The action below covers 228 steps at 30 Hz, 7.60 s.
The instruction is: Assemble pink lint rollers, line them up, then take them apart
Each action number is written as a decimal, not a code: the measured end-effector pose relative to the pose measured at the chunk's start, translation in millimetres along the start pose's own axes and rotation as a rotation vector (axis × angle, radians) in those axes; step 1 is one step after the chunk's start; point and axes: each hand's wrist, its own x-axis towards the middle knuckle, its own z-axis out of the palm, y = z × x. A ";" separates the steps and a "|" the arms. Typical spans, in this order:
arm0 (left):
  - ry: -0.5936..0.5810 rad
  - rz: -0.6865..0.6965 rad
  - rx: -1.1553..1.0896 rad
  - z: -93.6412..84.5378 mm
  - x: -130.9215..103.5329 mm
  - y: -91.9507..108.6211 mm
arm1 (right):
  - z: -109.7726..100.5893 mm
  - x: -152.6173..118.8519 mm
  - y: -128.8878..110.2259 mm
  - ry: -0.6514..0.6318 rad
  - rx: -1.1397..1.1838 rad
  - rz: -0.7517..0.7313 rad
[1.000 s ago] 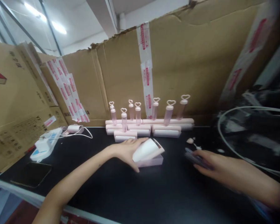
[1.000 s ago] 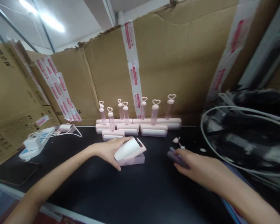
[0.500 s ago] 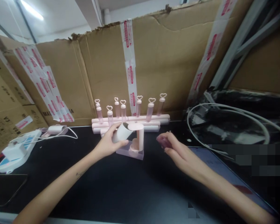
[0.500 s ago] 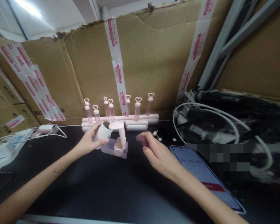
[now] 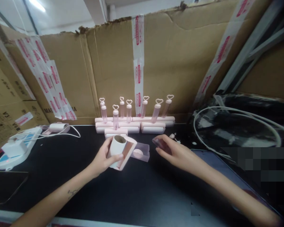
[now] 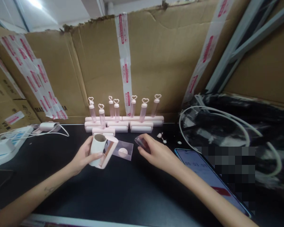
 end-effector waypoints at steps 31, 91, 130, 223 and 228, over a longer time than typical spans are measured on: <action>0.097 0.004 -0.129 -22.4 4.7 -20.0 | 17.8 24.2 -92.6 -0.388 -0.244 -0.522; 0.080 -0.067 -0.060 -32.9 6.4 -23.1 | -2.7 63.4 -65.5 -0.059 -0.089 -0.491; -0.227 0.106 0.350 -33.9 -2.4 -16.7 | -7.8 28.2 -83.5 -0.216 0.858 -0.024; -0.213 -0.120 0.223 -30.8 2.0 -43.5 | 6.3 82.2 -147.0 -0.193 -0.081 -0.503; -0.208 -0.102 0.223 -32.1 -0.3 -41.4 | 18.4 95.0 -149.7 -0.290 -0.030 -0.520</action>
